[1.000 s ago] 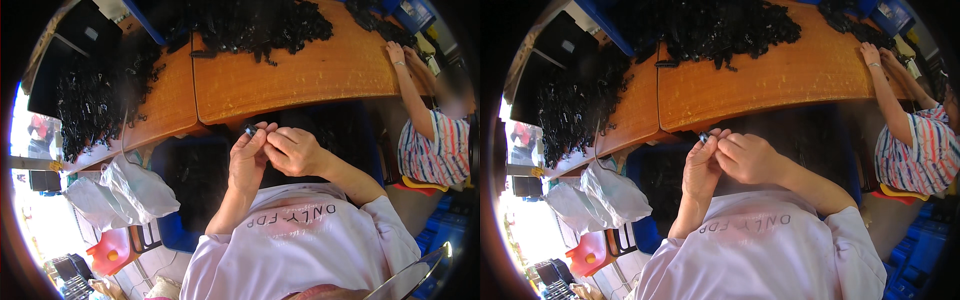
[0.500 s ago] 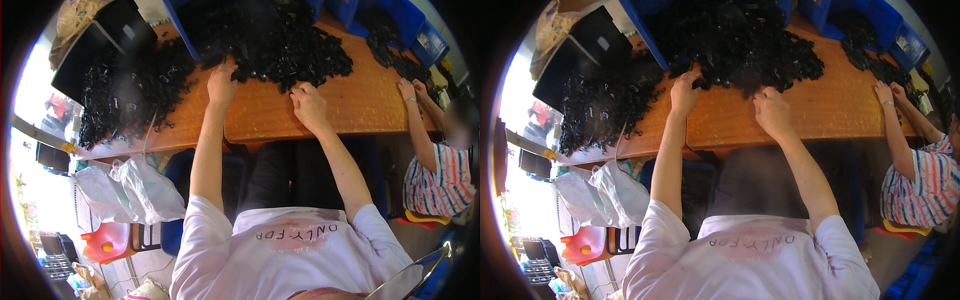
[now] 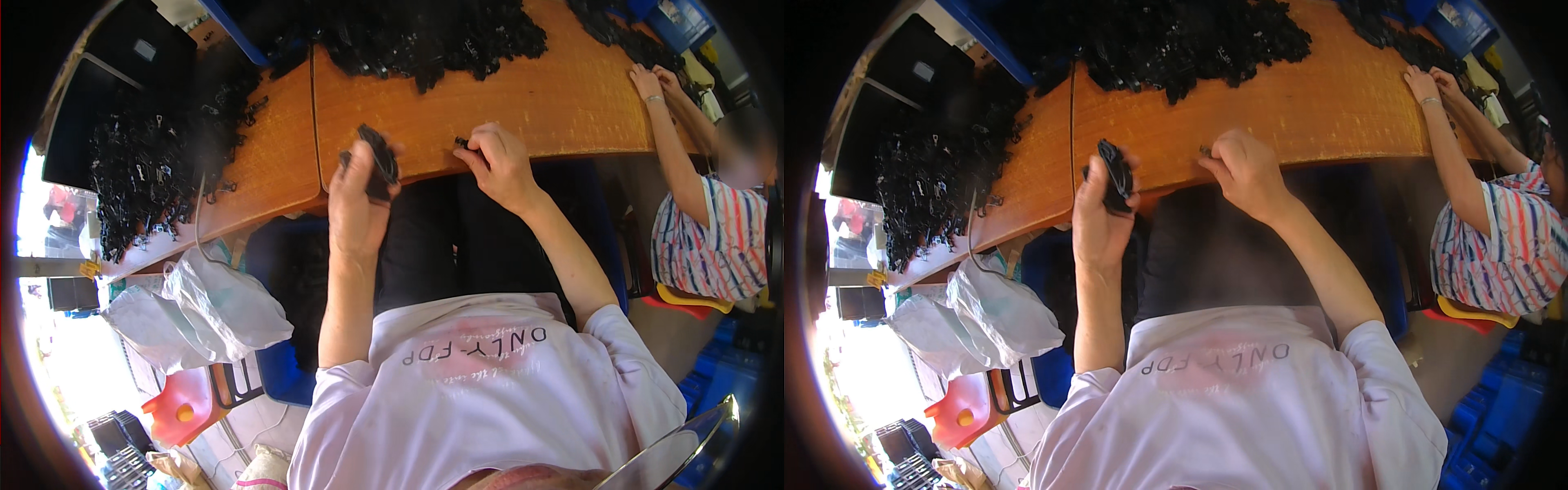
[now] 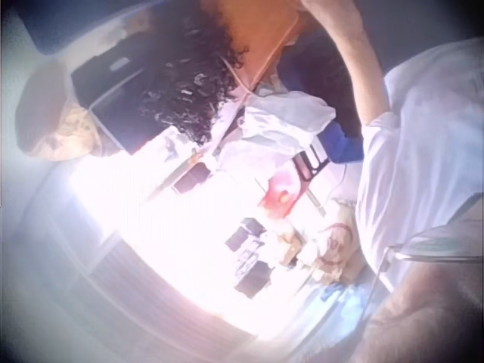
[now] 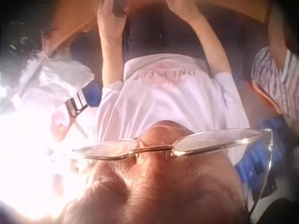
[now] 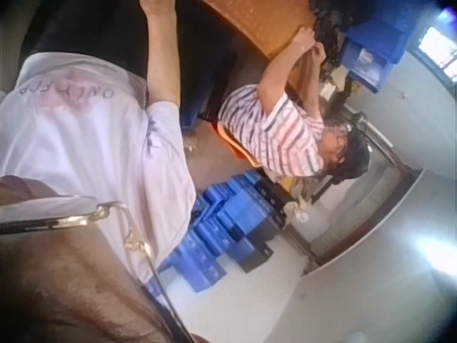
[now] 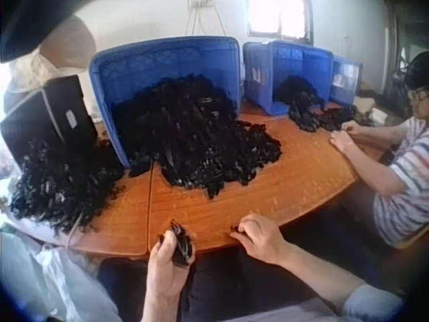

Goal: The person repeatedly picks up small plastic components from the table and assembles them together by hand.

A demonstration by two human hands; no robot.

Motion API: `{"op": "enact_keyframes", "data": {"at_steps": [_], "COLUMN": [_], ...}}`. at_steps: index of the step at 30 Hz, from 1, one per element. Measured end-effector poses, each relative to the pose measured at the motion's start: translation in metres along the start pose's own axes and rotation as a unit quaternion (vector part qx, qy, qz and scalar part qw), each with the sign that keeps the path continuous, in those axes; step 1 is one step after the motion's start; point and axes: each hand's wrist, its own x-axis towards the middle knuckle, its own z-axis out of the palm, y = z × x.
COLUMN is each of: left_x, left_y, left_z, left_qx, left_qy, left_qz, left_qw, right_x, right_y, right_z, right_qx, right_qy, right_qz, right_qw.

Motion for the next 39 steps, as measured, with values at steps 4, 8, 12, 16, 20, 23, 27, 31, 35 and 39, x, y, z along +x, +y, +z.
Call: {"op": "enact_keyframes", "data": {"at_steps": [4,8,12,16,20,23,27,31,35,39], "left_x": [-0.037,-0.047,-0.053,-0.058,-0.055,-0.054,-0.057,-0.056,-0.058,-0.059], "left_y": [-0.027,-0.047,-0.053,-0.054,-0.056,-0.055,-0.050,-0.043,-0.042,-0.041], "left_z": [-0.004,-0.004,-0.003,0.004,-0.003,-0.003,0.006,0.002,0.001,0.000], "left_qx": [-0.009,-0.002,0.001,-0.009,-0.034,-0.031,-0.008,-0.009,-0.001,0.021], "left_qy": [-0.011,-0.008,-0.048,-0.040,-0.068,-0.068,-0.046,-0.072,-0.068,-0.061], "left_qz": [-0.059,-0.110,-0.137,-0.131,-0.154,-0.183,-0.224,-0.260,-0.256,-0.248], "left_qw": [0.998,0.994,0.989,0.991,0.985,0.980,0.974,0.963,0.964,0.967], "right_x": [-0.023,-0.042,-0.048,-0.047,-0.031,-0.016,-0.012,-0.006,-0.010,-0.018], "right_y": [-0.025,-0.039,-0.056,-0.083,-0.079,-0.069,-0.067,-0.065,-0.072,-0.073], "right_z": [-0.011,-0.018,-0.026,-0.032,-0.041,-0.045,-0.046,-0.052,-0.051,-0.045], "right_qx": [-0.034,-0.035,0.026,0.163,0.200,0.181,0.181,0.174,0.170,0.163], "right_qy": [0.046,0.040,0.043,0.031,0.008,-0.038,-0.091,-0.121,-0.110,-0.105], "right_qz": [-0.114,-0.141,-0.096,0.042,0.027,-0.085,-0.117,-0.138,-0.125,-0.133], "right_qw": [0.992,0.989,0.994,0.985,0.979,0.979,0.972,0.967,0.971,0.972]}}
